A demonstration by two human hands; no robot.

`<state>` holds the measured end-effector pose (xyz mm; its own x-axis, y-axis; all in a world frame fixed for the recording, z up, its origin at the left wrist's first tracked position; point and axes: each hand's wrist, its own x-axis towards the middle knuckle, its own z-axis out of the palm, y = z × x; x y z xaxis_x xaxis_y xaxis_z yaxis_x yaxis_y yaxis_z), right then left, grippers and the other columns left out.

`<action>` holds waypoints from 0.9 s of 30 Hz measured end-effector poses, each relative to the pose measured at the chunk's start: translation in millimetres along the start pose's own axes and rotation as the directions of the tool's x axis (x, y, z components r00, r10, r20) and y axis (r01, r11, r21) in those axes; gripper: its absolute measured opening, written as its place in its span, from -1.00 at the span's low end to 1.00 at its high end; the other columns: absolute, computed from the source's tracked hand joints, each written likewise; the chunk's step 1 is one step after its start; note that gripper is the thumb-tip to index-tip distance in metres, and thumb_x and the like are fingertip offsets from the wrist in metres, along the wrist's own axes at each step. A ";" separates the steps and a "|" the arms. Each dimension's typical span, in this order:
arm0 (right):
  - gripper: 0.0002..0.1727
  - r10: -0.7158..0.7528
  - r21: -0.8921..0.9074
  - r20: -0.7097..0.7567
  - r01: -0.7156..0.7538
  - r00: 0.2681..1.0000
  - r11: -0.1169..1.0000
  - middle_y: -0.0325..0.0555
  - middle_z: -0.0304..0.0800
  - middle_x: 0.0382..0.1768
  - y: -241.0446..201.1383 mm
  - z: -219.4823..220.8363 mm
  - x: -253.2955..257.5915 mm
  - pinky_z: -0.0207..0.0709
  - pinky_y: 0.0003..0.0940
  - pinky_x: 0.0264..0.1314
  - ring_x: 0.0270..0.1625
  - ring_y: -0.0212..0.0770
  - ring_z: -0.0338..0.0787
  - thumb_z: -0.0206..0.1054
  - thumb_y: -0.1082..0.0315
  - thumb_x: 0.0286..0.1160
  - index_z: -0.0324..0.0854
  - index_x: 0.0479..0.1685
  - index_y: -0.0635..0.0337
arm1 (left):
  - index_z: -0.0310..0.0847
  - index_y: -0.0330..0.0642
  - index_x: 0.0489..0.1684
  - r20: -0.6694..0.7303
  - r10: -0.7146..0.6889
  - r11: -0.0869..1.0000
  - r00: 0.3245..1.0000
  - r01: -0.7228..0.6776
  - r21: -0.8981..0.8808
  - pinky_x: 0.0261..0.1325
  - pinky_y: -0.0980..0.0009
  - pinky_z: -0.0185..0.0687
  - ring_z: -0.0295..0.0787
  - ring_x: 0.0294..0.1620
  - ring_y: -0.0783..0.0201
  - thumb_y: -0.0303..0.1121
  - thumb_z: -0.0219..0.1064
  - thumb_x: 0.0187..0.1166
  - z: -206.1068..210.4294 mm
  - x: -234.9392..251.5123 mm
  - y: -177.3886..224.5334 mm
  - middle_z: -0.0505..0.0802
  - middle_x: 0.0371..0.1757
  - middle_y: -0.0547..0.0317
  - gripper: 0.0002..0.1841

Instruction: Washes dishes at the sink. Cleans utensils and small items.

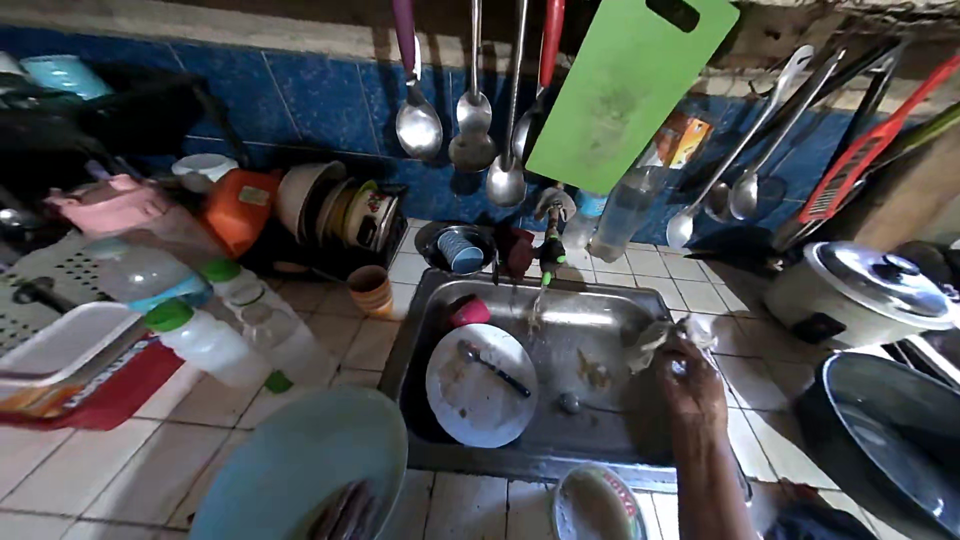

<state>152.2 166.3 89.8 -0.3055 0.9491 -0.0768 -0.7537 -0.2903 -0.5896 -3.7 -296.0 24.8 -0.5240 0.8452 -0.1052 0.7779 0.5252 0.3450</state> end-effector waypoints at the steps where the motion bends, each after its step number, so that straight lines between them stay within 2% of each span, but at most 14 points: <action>1: -0.72 -0.012 0.067 -0.001 0.012 1.000 0.998 -0.25 0.82 -0.33 -2.1 -0.7 0.1 0.73 -0.61 -0.31 -0.35 -0.46 0.82 -0.17 0.37 0.86 0.49 -0.05 0.11 | 0.28 -0.48 0.70 0.095 -0.018 0.997 0.995 0.024 -0.068 0.78 -0.31 -0.04 0.05 0.82 -0.44 -0.50 0.17 0.70 -9.0 6.2 2.1 0.32 0.76 -0.42 -0.45; 2: -0.65 -0.039 0.081 0.026 0.037 0.999 0.996 -0.26 0.86 -0.20 -3.0 -5.9 1.5 0.79 -0.52 -0.12 -0.16 -0.43 0.87 -0.23 0.22 0.92 0.49 0.03 0.09 | 0.29 -0.43 0.71 0.141 -0.012 0.993 0.990 0.028 -0.112 0.78 -0.32 -0.04 0.07 0.80 -0.46 -0.36 0.24 0.72 -17.2 16.8 5.5 0.34 0.74 -0.43 -0.41; 4: -0.43 -0.073 0.043 0.070 0.070 0.995 0.997 -0.23 0.87 0.04 0.9 -23.5 5.2 0.80 -0.28 0.08 0.11 -0.29 0.87 -0.39 -0.07 0.90 0.47 0.27 0.05 | 0.35 -0.33 0.70 0.123 0.031 0.989 0.992 -0.012 -0.149 0.67 -0.28 0.26 0.41 0.66 -0.39 -0.20 0.27 0.73 -32.2 53.8 24.1 0.57 0.60 -0.37 -0.39; 6: -0.37 -0.057 0.095 0.047 0.052 0.997 0.994 -0.15 0.87 0.03 11.4 -33.9 1.3 0.82 -0.15 0.08 0.10 -0.17 0.88 -0.39 -0.16 0.87 0.47 0.25 0.07 | 0.44 -0.25 0.66 0.073 0.010 0.977 0.997 0.005 -0.211 0.44 -0.20 0.56 0.73 0.36 -0.28 -0.14 0.21 0.77 -31.9 112.3 52.9 0.78 0.34 -0.30 -0.45; 8: -0.43 0.006 0.110 -0.035 -0.002 0.999 0.994 -0.18 0.89 -0.10 24.8 -35.1 -8.5 0.85 -0.31 -0.11 -0.07 -0.25 0.92 -0.33 -0.13 0.88 0.50 0.11 0.05 | 0.29 -0.16 0.77 0.235 -0.086 0.954 0.968 0.148 -0.260 0.55 -0.15 0.45 0.66 0.44 -0.27 -0.10 0.05 0.86 -18.9 186.0 75.8 0.73 0.41 -0.33 -0.44; 10: -0.46 0.093 0.126 -0.125 -0.077 0.988 0.989 -0.18 0.86 -0.20 33.5 -31.7 -16.5 0.80 -0.44 -0.32 -0.24 -0.30 0.90 -0.28 -0.09 0.89 0.52 0.02 0.07 | 0.19 -0.18 0.81 0.313 -0.153 0.933 0.938 0.241 -0.267 0.59 -0.16 0.40 0.58 0.51 -0.30 -0.04 0.03 0.86 13.1 254.9 85.9 0.66 0.46 -0.39 -0.38; 13: -0.54 0.180 0.181 -0.163 -0.150 0.970 0.972 -0.14 0.87 -0.26 31.6 -33.8 -23.6 0.79 -0.47 -0.42 -0.35 -0.31 0.90 -0.22 0.08 0.89 0.57 0.02 0.12 | 0.43 -0.39 0.59 0.291 -0.200 0.919 0.935 0.282 -0.274 0.61 -0.13 0.37 0.55 0.55 -0.26 0.01 0.04 0.84 55.6 318.5 97.9 0.66 0.46 -0.40 -0.38; 16: -0.59 0.131 0.093 -0.180 -0.116 0.975 0.989 -0.10 0.85 -0.27 20.0 -45.4 -28.1 0.80 -0.43 -0.42 -0.39 -0.26 0.89 -0.23 0.16 0.90 0.52 0.13 0.15 | 0.54 -0.47 0.44 0.287 -0.144 0.956 0.947 0.208 -0.207 0.63 -0.09 0.36 0.52 0.58 -0.23 -0.10 0.06 0.85 67.3 343.8 118.7 0.64 0.48 -0.40 -0.46; 19: -0.38 0.010 -0.029 -0.151 -0.015 0.989 0.999 -0.13 0.88 -0.08 9.8 -51.5 -29.6 0.85 -0.20 -0.20 -0.15 -0.14 0.93 -0.29 -0.27 0.82 0.45 0.32 -0.03 | 0.37 -0.47 0.60 0.264 -0.034 0.974 0.964 0.091 -0.206 0.66 -0.07 0.35 0.49 0.61 -0.26 -0.40 0.15 0.76 72.9 369.2 132.6 0.57 0.55 -0.42 -0.52; 21: -0.24 -0.015 -0.080 -0.138 0.004 0.990 0.997 -0.19 0.87 -0.07 8.9 -51.1 -28.5 0.84 -0.15 -0.16 -0.09 -0.15 0.92 -0.39 -0.47 0.66 0.40 0.33 -0.12 | -0.02 -0.39 0.83 0.214 0.071 0.954 0.974 -0.003 -0.300 0.69 -0.07 0.31 0.46 0.63 -0.28 -0.51 0.13 0.73 71.8 382.5 135.9 0.48 0.63 -0.44 -0.34; 22: -0.25 -0.018 -0.122 -0.151 0.000 0.988 0.993 -0.23 0.88 -0.16 11.8 -49.1 -26.8 0.82 -0.23 -0.23 -0.17 -0.22 0.91 -0.42 -0.43 0.69 0.46 0.24 -0.10 | -0.14 -0.33 0.88 0.180 0.093 0.927 0.979 -0.019 -0.375 0.68 -0.04 0.34 0.50 0.62 -0.24 -0.52 0.11 0.73 70.2 387.5 136.5 0.47 0.66 -0.38 -0.29; 23: -0.35 -0.030 -0.200 -0.181 -0.007 0.983 0.980 -0.26 0.85 -0.28 16.4 -45.6 -25.1 0.78 -0.34 -0.35 -0.31 -0.31 0.86 -0.39 -0.27 0.81 0.49 0.17 -0.04 | -0.16 -0.31 0.88 0.163 0.091 0.886 0.982 -0.005 -0.463 0.63 -0.02 0.41 0.58 0.54 -0.20 -0.51 0.10 0.75 69.2 390.3 137.3 0.53 0.61 -0.35 -0.29; 25: -0.68 -0.054 -0.356 -0.248 -0.040 0.967 0.934 -0.28 0.68 -0.44 31.2 -35.1 -18.6 0.54 -0.51 -0.61 -0.58 -0.43 0.64 -0.09 0.13 0.89 0.49 0.21 0.07 | 0.18 -0.44 0.70 0.168 0.041 0.734 0.985 0.085 -0.674 0.33 0.10 0.64 0.78 0.16 -0.05 -0.45 0.09 0.80 69.7 387.0 139.3 0.75 0.26 -0.32 -0.49; 27: -0.59 -0.050 -0.484 -0.159 -0.033 0.986 0.875 -0.25 0.66 -0.29 49.6 -21.6 -12.4 0.48 -0.57 -0.62 -0.59 -0.49 0.55 0.06 0.29 0.79 0.34 0.54 0.16 | 0.52 -0.48 0.34 0.214 0.023 0.504 0.977 0.174 -0.846 -0.15 0.40 0.64 0.68 -0.32 0.30 -0.40 0.09 0.84 66.2 371.7 146.0 0.80 -0.16 -0.07 -0.67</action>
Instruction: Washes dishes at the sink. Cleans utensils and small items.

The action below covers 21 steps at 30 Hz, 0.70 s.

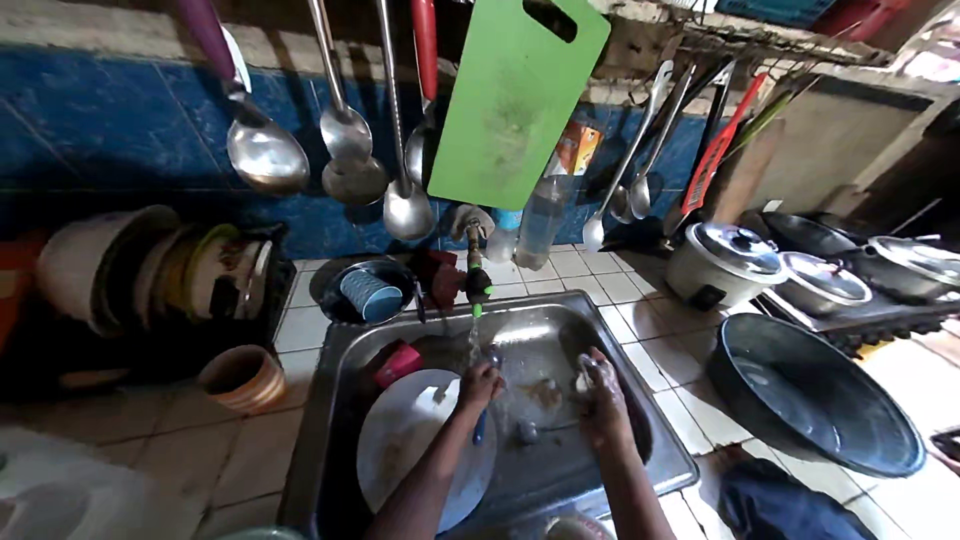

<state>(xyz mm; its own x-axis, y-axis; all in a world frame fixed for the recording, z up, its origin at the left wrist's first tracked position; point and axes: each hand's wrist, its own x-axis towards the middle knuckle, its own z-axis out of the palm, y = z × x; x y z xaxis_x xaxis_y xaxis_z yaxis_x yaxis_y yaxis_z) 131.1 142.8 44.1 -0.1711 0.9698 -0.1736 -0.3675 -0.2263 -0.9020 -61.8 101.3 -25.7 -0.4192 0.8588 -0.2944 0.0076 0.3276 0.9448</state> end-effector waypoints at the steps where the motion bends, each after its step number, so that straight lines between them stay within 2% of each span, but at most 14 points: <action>1: -0.56 -0.033 -0.058 0.039 0.035 0.999 0.998 -0.21 0.70 -0.27 5.7 14.1 0.1 0.50 -0.57 -0.59 -0.57 -0.49 0.58 0.13 0.35 0.74 0.35 0.53 0.26 | 0.59 -0.47 0.26 0.035 -0.011 0.995 0.999 0.015 -0.098 -0.30 0.49 0.55 0.59 -0.45 0.40 -0.38 0.08 0.84 3.8 -12.9 6.3 0.77 -0.28 0.05 -0.69; 2: -0.59 -0.080 -0.140 0.090 0.092 0.993 0.986 -0.17 0.76 -0.22 12.5 28.3 -2.4 0.60 -0.54 -0.45 -0.45 -0.47 0.68 0.21 0.40 0.64 0.42 0.42 0.36 | 0.62 -0.45 0.21 0.063 -0.007 0.986 0.998 0.017 -0.164 -0.39 0.54 0.49 0.53 -0.51 0.47 -0.38 0.09 0.84 8.6 -28.5 14.6 0.74 -0.34 0.14 -0.70; 3: -0.56 -0.127 -0.239 0.168 0.165 0.978 0.957 -0.10 0.81 -0.04 20.9 40.6 -6.5 0.70 -0.48 -0.14 -0.17 -0.42 0.78 0.32 0.42 0.51 0.49 0.35 0.42 | 0.60 -0.43 0.20 0.080 0.015 0.978 0.997 0.002 -0.209 -0.37 0.56 0.51 0.54 -0.48 0.49 -0.41 0.10 0.82 13.2 -45.7 22.7 0.73 -0.32 0.17 -0.73; 4: -0.49 -0.169 -0.340 0.264 0.255 0.950 0.905 0.00 0.76 0.24 29.5 51.5 -11.2 0.67 -0.38 0.24 0.19 -0.32 0.76 0.45 0.38 0.40 0.56 0.33 0.45 | 0.58 -0.45 0.21 0.086 0.052 0.972 0.995 -0.031 -0.232 -0.20 0.51 0.61 0.63 -0.33 0.46 -0.47 0.12 0.77 15.9 -64.0 30.3 0.76 -0.21 0.12 -0.75; 5: -0.43 -0.206 -0.415 0.344 0.345 0.916 0.842 0.17 0.54 0.54 37.2 61.0 -14.6 0.48 -0.20 0.55 0.51 -0.12 0.59 0.51 0.31 0.31 0.62 0.31 0.47 | 0.54 -0.49 0.28 0.093 0.094 0.968 0.991 -0.070 -0.240 0.08 0.41 0.68 0.72 -0.08 0.36 -0.50 0.12 0.74 14.9 -81.0 36.2 0.79 -0.02 -0.01 -0.71; 6: -0.41 -0.244 -0.447 0.368 0.401 0.897 0.800 0.31 0.40 0.63 43.6 68.3 -16.6 0.40 -0.08 0.62 0.60 0.03 0.51 0.49 0.27 0.28 0.63 0.31 0.47 | 0.56 -0.50 0.26 0.092 0.117 0.968 0.989 -0.093 -0.232 0.14 0.35 0.67 0.72 -0.02 0.32 -0.52 0.11 0.73 12.4 -93.3 39.3 0.79 0.02 -0.06 -0.72; 8: -0.45 -0.247 -0.429 0.304 0.364 0.920 0.827 0.31 0.58 0.44 47.5 77.8 -19.2 0.52 -0.14 0.49 0.40 -0.06 0.66 0.30 0.37 0.43 0.53 0.40 0.52 | 0.58 -0.45 0.22 0.122 0.141 0.975 0.982 -0.116 -0.192 -0.14 0.41 0.60 0.61 -0.24 0.39 -0.48 0.06 0.78 2.3 -105.9 39.0 0.72 -0.13 0.05 -0.73; 10: -0.63 -0.192 -0.375 0.206 0.258 0.960 0.890 0.06 0.80 0.01 43.1 84.0 -17.1 0.66 -0.35 0.16 0.00 -0.34 0.77 0.13 0.36 0.72 0.57 0.25 0.51 | 0.59 -0.45 0.18 0.161 0.249 0.967 0.955 -0.236 -0.096 -0.33 0.46 0.47 0.48 -0.41 0.43 -0.46 0.03 0.75 -9.8 -110.8 30.3 0.66 -0.24 0.11 -0.71; 12: -0.63 -0.176 -0.314 0.185 0.228 0.967 0.922 -0.21 0.76 -0.31 42.5 83.4 -3.4 0.66 -0.50 -0.17 -0.30 -0.49 0.73 0.00 0.24 0.81 0.59 0.01 0.40 | 0.64 -0.54 0.21 0.201 0.385 0.907 0.901 -0.410 0.102 -0.17 0.42 0.55 0.58 -0.30 0.30 -0.51 0.03 0.73 -20.3 -119.1 29.7 0.75 -0.15 -0.08 -0.67; 14: -0.65 -0.143 -0.333 0.231 0.216 0.962 0.918 -0.15 0.77 -0.28 40.5 83.6 -4.7 0.65 -0.44 -0.19 -0.30 -0.44 0.72 0.07 0.25 0.80 0.59 0.07 0.42 | 0.63 -0.53 0.34 0.249 0.362 0.795 0.898 -0.437 0.421 0.29 0.19 0.62 0.78 0.08 -0.04 -0.56 0.06 0.71 -29.6 -126.9 43.6 0.81 0.10 -0.33 -0.64; 16: -0.59 -0.069 -0.392 0.343 0.209 0.937 0.896 0.08 0.79 -0.02 41.2 83.6 -24.4 0.70 -0.30 0.02 -0.09 -0.29 0.78 0.24 0.37 0.69 0.49 0.35 0.52 | 0.53 -0.44 0.47 0.221 0.172 0.662 0.960 -0.278 0.696 0.53 0.00 0.50 0.68 0.40 -0.20 -0.49 0.06 0.74 -32.5 -127.6 58.5 0.71 0.37 -0.36 -0.61; 17: -0.53 -0.038 -0.397 0.408 0.215 0.912 0.892 0.11 0.78 0.05 41.3 84.0 -33.2 0.73 -0.31 0.10 -0.01 -0.29 0.80 0.32 0.44 0.59 0.45 0.42 0.52 | 0.58 -0.46 0.38 0.137 0.164 0.662 0.977 -0.212 0.719 0.53 -0.03 0.50 0.69 0.40 -0.23 -0.46 0.10 0.73 -31.7 -125.4 59.1 0.73 0.34 -0.36 -0.64; 19: -0.49 -0.020 -0.370 0.503 0.236 0.864 0.898 0.03 0.77 0.03 37.5 83.7 -36.6 0.74 -0.40 0.06 -0.03 -0.35 0.80 0.36 0.58 0.39 0.43 0.37 0.50 | 0.69 -0.50 0.12 -0.023 0.187 0.808 0.982 -0.140 0.572 0.41 0.01 0.58 0.78 0.21 -0.13 -0.40 0.21 0.71 -33.7 -118.2 55.5 0.82 0.10 -0.32 -0.70; 21: -0.51 -0.037 -0.457 0.576 0.360 0.816 0.813 -0.02 0.80 -0.06 31.7 76.8 -26.7 0.72 -0.39 0.04 -0.09 -0.36 0.80 0.43 0.53 0.28 0.52 0.27 0.45 | 0.72 -0.45 -0.03 -0.064 0.168 0.950 0.984 -0.145 0.275 -0.09 0.24 0.64 0.70 -0.28 0.18 -0.38 0.26 0.69 -32.1 -113.1 39.9 0.79 -0.27 -0.08 -0.75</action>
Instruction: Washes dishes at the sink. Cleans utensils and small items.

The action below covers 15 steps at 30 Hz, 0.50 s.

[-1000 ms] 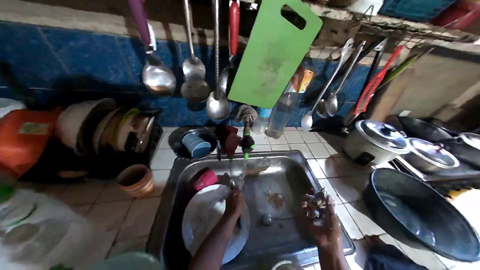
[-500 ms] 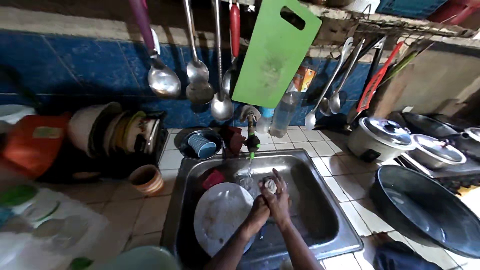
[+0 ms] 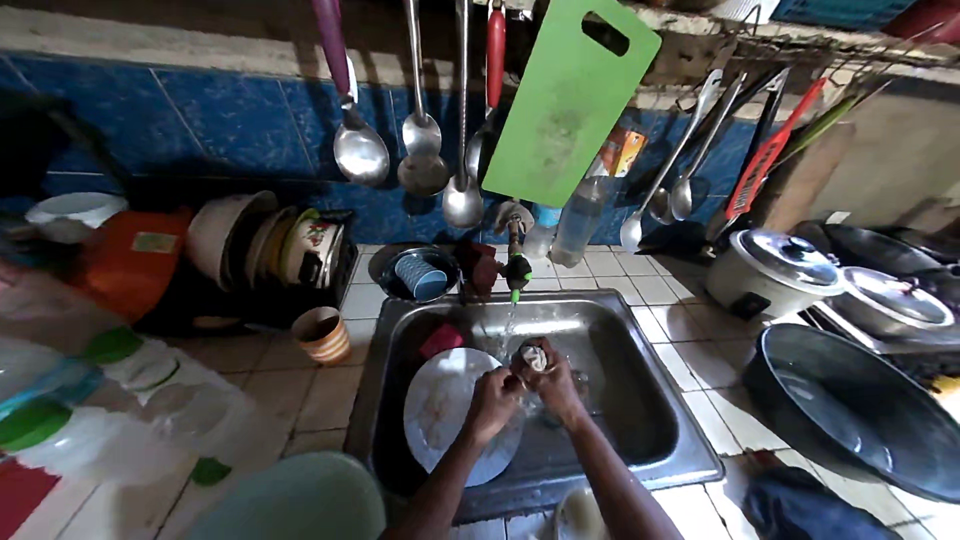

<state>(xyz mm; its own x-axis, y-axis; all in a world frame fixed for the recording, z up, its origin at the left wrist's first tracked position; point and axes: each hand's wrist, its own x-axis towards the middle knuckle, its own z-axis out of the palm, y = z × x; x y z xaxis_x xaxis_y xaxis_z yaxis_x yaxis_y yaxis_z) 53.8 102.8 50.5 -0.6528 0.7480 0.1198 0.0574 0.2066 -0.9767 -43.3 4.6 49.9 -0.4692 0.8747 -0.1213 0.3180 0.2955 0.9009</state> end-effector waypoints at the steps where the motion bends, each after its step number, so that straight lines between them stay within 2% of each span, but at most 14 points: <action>1: -0.51 -0.017 -0.160 0.024 0.020 1.000 0.987 0.04 0.83 -0.02 -2.6 -7.7 2.5 0.70 -0.26 0.10 -0.05 -0.25 0.82 0.46 0.46 0.31 0.58 0.30 0.39 | 0.69 -0.42 0.01 0.037 -0.043 0.983 0.998 0.049 -0.180 -0.39 0.41 0.49 0.50 -0.52 0.35 -0.36 0.19 0.76 6.5 -1.4 -4.4 0.65 -0.43 0.11 -0.75; 2: -0.49 -0.030 -0.294 0.021 0.035 0.999 0.955 0.11 0.86 0.00 -6.8 -11.8 3.4 0.69 -0.09 0.15 -0.01 -0.11 0.86 0.46 0.41 0.34 0.62 0.34 0.33 | 0.64 -0.38 0.07 0.087 -0.102 0.924 0.991 0.127 -0.361 -0.58 0.52 0.32 0.33 -0.66 0.45 -0.35 0.12 0.82 12.3 -4.5 -2.6 0.50 -0.54 0.25 -0.74; 4: -0.51 -0.051 -0.380 -0.112 0.004 0.992 0.925 0.21 0.89 -0.05 -12.2 -8.4 -0.5 0.67 0.11 0.15 -0.02 0.08 0.89 0.45 0.37 0.39 0.64 0.35 0.32 | 0.59 -0.27 -0.11 0.090 -0.188 0.769 0.978 0.203 -0.606 -0.72 0.62 0.18 0.23 -0.78 0.54 -0.35 0.06 0.85 26.2 -7.7 8.8 0.41 -0.68 0.39 -0.77; 5: -0.51 -0.044 -0.330 -0.227 -0.034 0.973 0.943 0.24 0.88 -0.08 -14.7 -1.7 -5.8 0.67 0.12 0.15 -0.02 0.10 0.89 0.44 0.39 0.40 0.63 0.34 0.37 | 0.59 -0.25 -0.20 0.016 -0.209 0.722 0.978 0.166 -0.671 -0.67 0.65 0.27 0.30 -0.76 0.57 -0.38 0.05 0.84 34.6 -8.6 15.5 0.48 -0.68 0.40 -0.76; 6: -0.50 -0.013 -0.248 -0.323 -0.071 0.946 0.966 0.25 0.87 -0.08 -18.3 7.3 -11.6 0.66 0.08 0.17 -0.01 0.07 0.87 0.42 0.40 0.43 0.60 0.37 0.41 | 0.63 -0.30 -0.18 -0.093 -0.237 0.689 0.967 0.100 -0.718 -0.51 0.61 0.47 0.47 -0.63 0.54 -0.42 0.05 0.82 41.4 -8.0 21.4 0.61 -0.57 0.33 -0.76; 7: -0.48 0.021 -0.192 -0.366 -0.098 0.930 0.976 0.25 0.85 -0.07 -21.4 16.6 -18.4 0.66 0.05 0.20 0.01 0.05 0.86 0.41 0.38 0.44 0.56 0.40 0.43 | 0.64 -0.40 -0.03 -0.180 -0.266 0.625 0.947 0.027 -0.780 -0.23 0.45 0.63 0.63 -0.39 0.40 -0.44 0.03 0.82 45.0 -5.7 25.2 0.73 -0.37 0.15 -0.74; 8: -0.45 0.051 -0.187 -0.347 -0.122 0.937 0.975 0.24 0.85 -0.04 -26.1 24.0 -26.9 0.67 0.04 0.24 0.04 0.05 0.86 0.43 0.35 0.45 0.52 0.42 0.44 | 0.59 -0.42 0.10 -0.244 -0.306 0.552 0.920 -0.038 -0.833 -0.11 0.35 0.69 0.70 -0.27 0.31 -0.41 0.00 0.84 45.5 -1.1 28.5 0.75 -0.24 0.04 -0.72; 9: -0.43 0.060 -0.228 -0.286 -0.129 0.956 0.965 0.28 0.85 -0.02 -31.5 27.9 -35.9 0.67 0.09 0.25 0.06 0.11 0.87 0.45 0.34 0.46 0.51 0.44 0.45 | 0.55 -0.38 0.15 -0.272 -0.345 0.488 0.898 -0.075 -0.869 -0.14 0.37 0.69 0.69 -0.29 0.33 -0.37 -0.01 0.86 41.5 2.9 30.7 0.72 -0.24 0.07 -0.72; 10: -0.43 0.060 -0.274 -0.201 -0.115 0.978 0.955 0.28 0.85 0.00 -34.2 28.5 -44.3 0.69 0.11 0.22 0.04 0.13 0.88 0.46 0.33 0.46 0.51 0.44 0.42 | 0.56 -0.31 0.09 -0.274 -0.379 0.418 0.884 -0.101 -0.903 -0.27 0.43 0.64 0.64 -0.40 0.37 -0.34 0.00 0.85 34.9 6.3 29.8 0.69 -0.34 0.14 -0.74; 11: -0.44 0.045 -0.273 -0.107 -0.073 0.993 0.959 0.25 0.85 0.00 -34.1 25.9 -52.1 0.72 0.05 0.14 -0.01 0.08 0.89 0.45 0.36 0.44 0.52 0.43 0.41 | 0.54 -0.21 -0.10 -0.263 -0.397 0.332 0.879 -0.130 -0.934 -0.45 0.53 0.57 0.56 -0.57 0.46 -0.34 0.00 0.84 27.3 9.8 27.1 0.63 -0.51 0.27 -0.78; 12: -0.47 0.031 -0.225 0.001 -0.030 1.000 0.974 0.19 0.84 -0.04 -32.4 19.2 -57.6 0.77 -0.07 -0.01 -0.13 -0.03 0.88 0.43 0.40 0.45 0.51 0.42 0.41 | 0.50 -0.14 -0.22 -0.243 -0.388 0.232 0.889 -0.161 -0.959 -0.58 0.61 0.50 0.48 -0.69 0.52 -0.36 -0.03 0.84 17.9 11.7 23.3 0.56 -0.63 0.37 -0.77; 13: -0.50 0.031 -0.132 0.129 -0.014 0.991 0.991 0.09 0.82 -0.07 -30.1 8.3 -60.3 0.79 -0.21 -0.13 -0.23 -0.17 0.86 0.37 0.44 0.48 0.49 0.41 0.42 | 0.49 -0.09 -0.23 -0.218 -0.348 0.133 0.912 -0.182 -0.974 -0.61 0.65 0.47 0.44 -0.74 0.56 -0.39 -0.08 0.85 6.8 12.7 16.7 0.53 -0.68 0.43 -0.75; 14: -0.56 0.029 -0.040 0.249 -0.020 0.968 0.999 -0.02 0.81 -0.10 -26.1 -5.8 -59.6 0.80 -0.30 -0.18 -0.27 -0.28 0.84 0.33 0.47 0.49 0.49 0.35 0.41 | 0.49 -0.07 -0.23 -0.190 -0.309 0.057 0.932 -0.181 -0.982 -0.63 0.69 0.43 0.40 -0.76 0.58 -0.41 -0.13 0.85 -5.4 12.6 10.4 0.52 -0.69 0.47 -0.72; 15: -0.60 0.037 -0.017 0.331 -0.034 0.943 0.999 -0.09 0.80 -0.11 -20.7 -22.1 -55.9 0.81 -0.36 -0.15 -0.25 -0.35 0.83 0.32 0.50 0.47 0.51 0.30 0.40 | 0.49 -0.08 -0.20 -0.163 -0.277 0.037 0.947 -0.159 -0.987 -0.68 0.73 0.38 0.38 -0.79 0.61 -0.42 -0.17 0.86 -17.1 10.4 5.1 0.53 -0.68 0.47 -0.70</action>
<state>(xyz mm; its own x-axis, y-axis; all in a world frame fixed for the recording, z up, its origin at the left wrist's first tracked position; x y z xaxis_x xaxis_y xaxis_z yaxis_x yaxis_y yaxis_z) 105.8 70.7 67.9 -0.8635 0.5041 0.0178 0.0919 0.1919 -0.9771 -60.6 8.7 60.4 -0.6668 0.6837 -0.2965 -0.7262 -0.5070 0.4642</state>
